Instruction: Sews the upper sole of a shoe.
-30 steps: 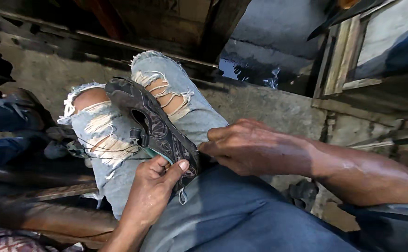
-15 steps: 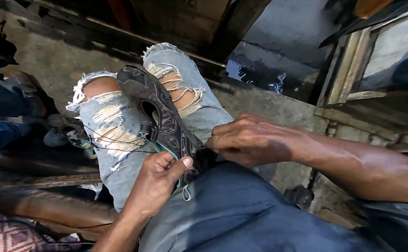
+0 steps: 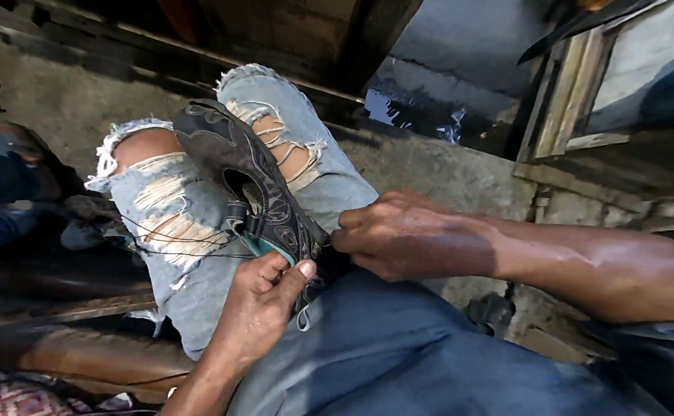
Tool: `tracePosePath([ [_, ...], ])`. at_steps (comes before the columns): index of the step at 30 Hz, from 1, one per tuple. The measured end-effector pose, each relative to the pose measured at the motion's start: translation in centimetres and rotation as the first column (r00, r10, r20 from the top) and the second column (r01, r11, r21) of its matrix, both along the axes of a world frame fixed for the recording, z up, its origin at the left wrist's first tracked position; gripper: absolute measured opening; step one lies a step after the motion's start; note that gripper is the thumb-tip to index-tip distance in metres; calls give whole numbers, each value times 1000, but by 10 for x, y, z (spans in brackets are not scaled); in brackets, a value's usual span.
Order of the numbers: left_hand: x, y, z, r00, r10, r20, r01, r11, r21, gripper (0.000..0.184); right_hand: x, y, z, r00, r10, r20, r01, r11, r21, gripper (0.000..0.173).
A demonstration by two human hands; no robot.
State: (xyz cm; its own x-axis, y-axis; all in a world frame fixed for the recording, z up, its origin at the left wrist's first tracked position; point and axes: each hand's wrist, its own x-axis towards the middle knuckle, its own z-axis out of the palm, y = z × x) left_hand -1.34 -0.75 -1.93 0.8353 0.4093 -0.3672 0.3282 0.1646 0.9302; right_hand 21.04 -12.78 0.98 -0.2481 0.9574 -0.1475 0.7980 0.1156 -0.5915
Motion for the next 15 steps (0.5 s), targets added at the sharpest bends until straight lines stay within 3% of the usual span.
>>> tracePosePath([
  [11, 7, -5, -5, 1000, -8, 10, 7, 998, 65, 17, -17, 3, -5, 996, -19, 89, 23, 998, -50, 11],
  [15, 8, -4, 0, 999, -31, 10, 31, 999, 39, 17, -13, 4, -6, 999, -28, 19, 30, 997, -69, 10],
])
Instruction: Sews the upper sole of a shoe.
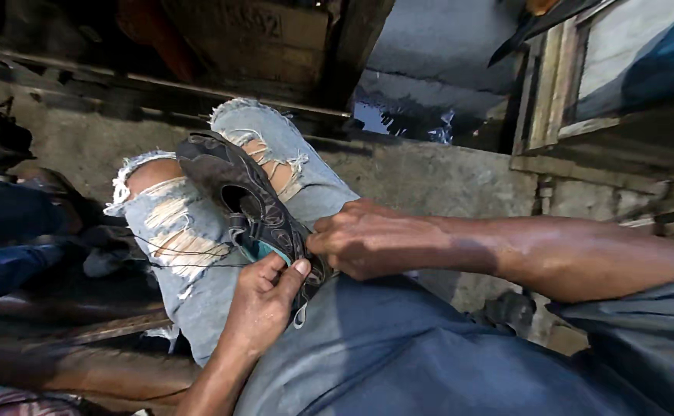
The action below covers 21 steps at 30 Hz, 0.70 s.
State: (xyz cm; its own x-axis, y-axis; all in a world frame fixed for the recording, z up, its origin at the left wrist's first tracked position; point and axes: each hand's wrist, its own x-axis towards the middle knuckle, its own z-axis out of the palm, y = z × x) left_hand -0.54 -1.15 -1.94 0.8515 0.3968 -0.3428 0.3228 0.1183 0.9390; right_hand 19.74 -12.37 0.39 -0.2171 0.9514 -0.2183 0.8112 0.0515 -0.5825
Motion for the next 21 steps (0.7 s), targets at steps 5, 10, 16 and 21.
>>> tracePosePath([
  [5, -8, 25, 14, 997, -59, -46, 66, 985, 157, 34, 12, -2, 3, 990, -80, -119, 78, 997, -26, 13],
  [10, -8, 17, 9, 939, -191, -286, 324, 767, 554, 19, 11, -4, 10, 986, -114, -125, 106, 992, -67, 15],
  [16, -16, 23, 20, 959, -174, -224, 276, 754, 596, 22, 14, -2, 14, 994, -61, -92, 56, 997, -53, 13],
  [21, -21, 26, 55, 959, -149, -240, 282, 555, 783, 28, 13, 8, 24, 1000, -2, 0, 2, 992, -123, 16],
])
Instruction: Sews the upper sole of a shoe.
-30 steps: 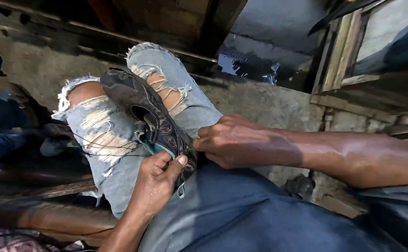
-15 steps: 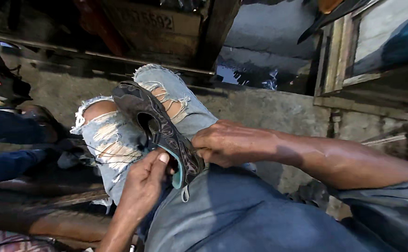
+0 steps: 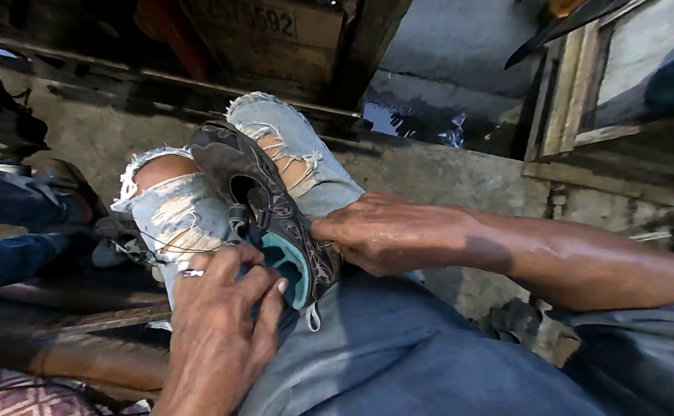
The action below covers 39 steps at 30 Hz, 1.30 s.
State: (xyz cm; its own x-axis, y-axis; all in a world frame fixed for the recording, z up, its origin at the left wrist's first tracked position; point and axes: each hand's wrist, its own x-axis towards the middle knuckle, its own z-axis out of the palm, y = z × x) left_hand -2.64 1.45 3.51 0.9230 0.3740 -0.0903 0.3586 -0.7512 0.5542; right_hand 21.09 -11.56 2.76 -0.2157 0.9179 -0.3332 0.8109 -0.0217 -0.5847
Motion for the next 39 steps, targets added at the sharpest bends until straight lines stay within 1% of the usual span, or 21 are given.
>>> tracePosePath([
  [1, -1, 2, 5, 999, -18, 35, 21, 995, -93, 26, 0, 3, 2, 1000, 6, 3, -5, 999, -41, 17],
  [2, -2, 4, 8, 996, -31, 80, 50, 966, -253, 23, -1, 6, 4, 1000, 1, -1, -1, 997, -73, 17],
  [3, -1, 6, 8, 990, -25, 136, 83, 893, -442, 21, -2, 8, 3, 1000, -10, -13, 8, 997, -82, 17],
  [4, 0, 7, 4, 982, 11, 186, 110, 774, -624, 20, -3, 9, 1, 999, -24, -36, 21, 998, -67, 15],
  [5, 1, 7, -2, 975, 75, 210, 119, 623, -773, 21, -2, 9, -3, 997, -38, -63, 35, 999, -40, 10],
  [6, 3, 5, -11, 968, 153, 198, 107, 462, -880, 22, -2, 9, -5, 995, -50, -89, 48, 998, -27, 7],
  [7, 5, 2, -19, 962, 229, 152, 69, 332, -941, 21, -2, 9, -7, 992, -59, -108, 57, 998, -26, 5],
  [8, 7, 0, -26, 952, 293, 92, 15, 256, -967, 18, -1, 8, -9, 991, -66, -118, 63, 998, -30, 5],
  [9, 9, -2, -33, 940, 339, 37, -49, 242, -969, 16, -1, 8, -10, 990, -73, -118, 68, 997, -42, 6],
  [10, 11, -3, -37, 928, 373, -3, -112, 269, -957, 15, -2, 7, -10, 990, -81, -115, 75, 996, -50, 7],
  [11, 13, -5, -40, 920, 391, -30, -167, 320, -933, 15, -2, 7, -11, 989, -91, -114, 85, 995, -53, 8],
  [14, 17, -12, -41, 926, 374, -53, -271, 562, -781, 18, -3, 5, -14, 986, -109, -127, 104, 993, -51, 10],
  [16, 19, -16, -43, 946, 321, -37, -272, 731, -625, 18, -3, 4, -17, 981, -125, -148, 121, 992, -39, 11],
  [17, 20, -17, -45, 960, 277, -28, -247, 799, -548, 18, -3, 3, -18, 979, -130, -154, 127, 991, -33, 11],
  [18, 21, -17, -46, 971, 236, -31, -219, 835, -505, 16, -4, 2, -18, 978, -133, -159, 130, 991, -29, 12],
  [20, 23, -16, -45, 983, 167, -72, -181, 852, -491, 14, -5, 1, -19, 976, -142, -167, 140, 990, -26, 13],
  [24, 25, -12, -45, 985, 87, -150, -154, 836, -526, 14, -8, -3, -19, 963, -201, -179, 193, 979, -60, 11],
  [27, 26, -17, -44, 981, 107, -161, -175, 849, -499, 17, -9, -14, -26, 946, -272, -178, 269, 962, -38, 9],
  [30, 33, -23, -43, 980, 130, -148, -185, 866, -465, 15, -8, -26, -37, 936, -322, -139, 334, 939, 74, 17],
  [34, 38, -23, -47, 982, 168, -83, -187, 847, -498, 12, -9, -36, -46, 910, -398, -116, 413, 894, 174, 26],
  [39, 36, -23, -49, 984, 174, -40, -169, 838, -519, 11, -12, -43, -54, 833, -525, -176, 553, 790, 265, 26],
])
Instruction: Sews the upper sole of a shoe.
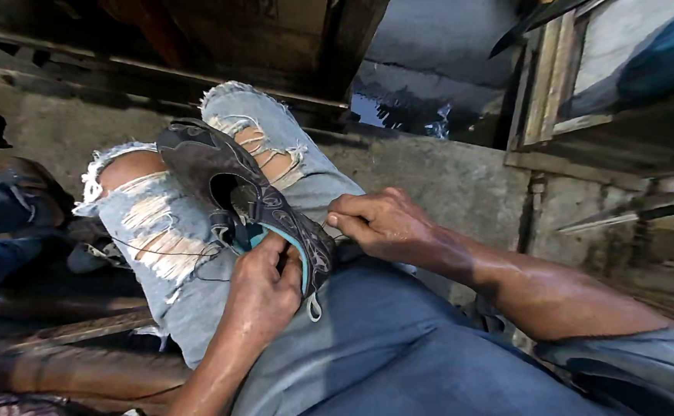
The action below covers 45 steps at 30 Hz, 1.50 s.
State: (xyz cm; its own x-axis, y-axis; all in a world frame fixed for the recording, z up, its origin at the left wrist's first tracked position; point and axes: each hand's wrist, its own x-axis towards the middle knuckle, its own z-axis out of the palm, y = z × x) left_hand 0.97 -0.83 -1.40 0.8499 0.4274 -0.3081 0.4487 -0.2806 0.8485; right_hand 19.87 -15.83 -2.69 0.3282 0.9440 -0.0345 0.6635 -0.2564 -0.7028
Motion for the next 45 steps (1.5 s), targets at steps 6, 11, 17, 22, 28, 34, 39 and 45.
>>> tracePosePath([
  [6, -5, 4, -5, 999, 10, 30, -9, 999, -33, 13, 14, -7, -1, 990, -137, 18, 137, 990, -13, 28],
  [11, -7, 8, -8, 999, 15, 42, -13, 999, -49, 11, 22, -13, 0, 985, -173, 5, 173, 984, -41, 29],
  [17, -10, 7, -8, 990, 105, 89, -97, 990, -99, 9, 27, -15, 13, 937, -69, -342, 11, 986, -168, 36],
  [22, -13, 2, -6, 985, 126, 116, -119, 990, -70, 14, 38, -18, 21, 581, -9, -814, -309, 923, -231, 56],
  [28, -18, 7, -4, 991, 84, 107, -72, 991, -117, 17, 42, -18, 14, 626, 172, -761, -309, 950, -39, 37],
  [34, -20, 11, -3, 998, 28, 52, -26, 999, -42, 18, 54, -17, 36, 824, 288, -489, -422, 886, -189, 35],
  [39, -22, 16, -2, 999, -26, 43, 28, 999, -42, 20, 42, -4, 30, 839, 149, -524, -183, 983, -12, 21],
  [45, -21, 17, 1, 998, -49, 42, 51, 998, -37, 20, 9, 18, 24, 860, 70, -505, -147, 983, -114, 14],
])
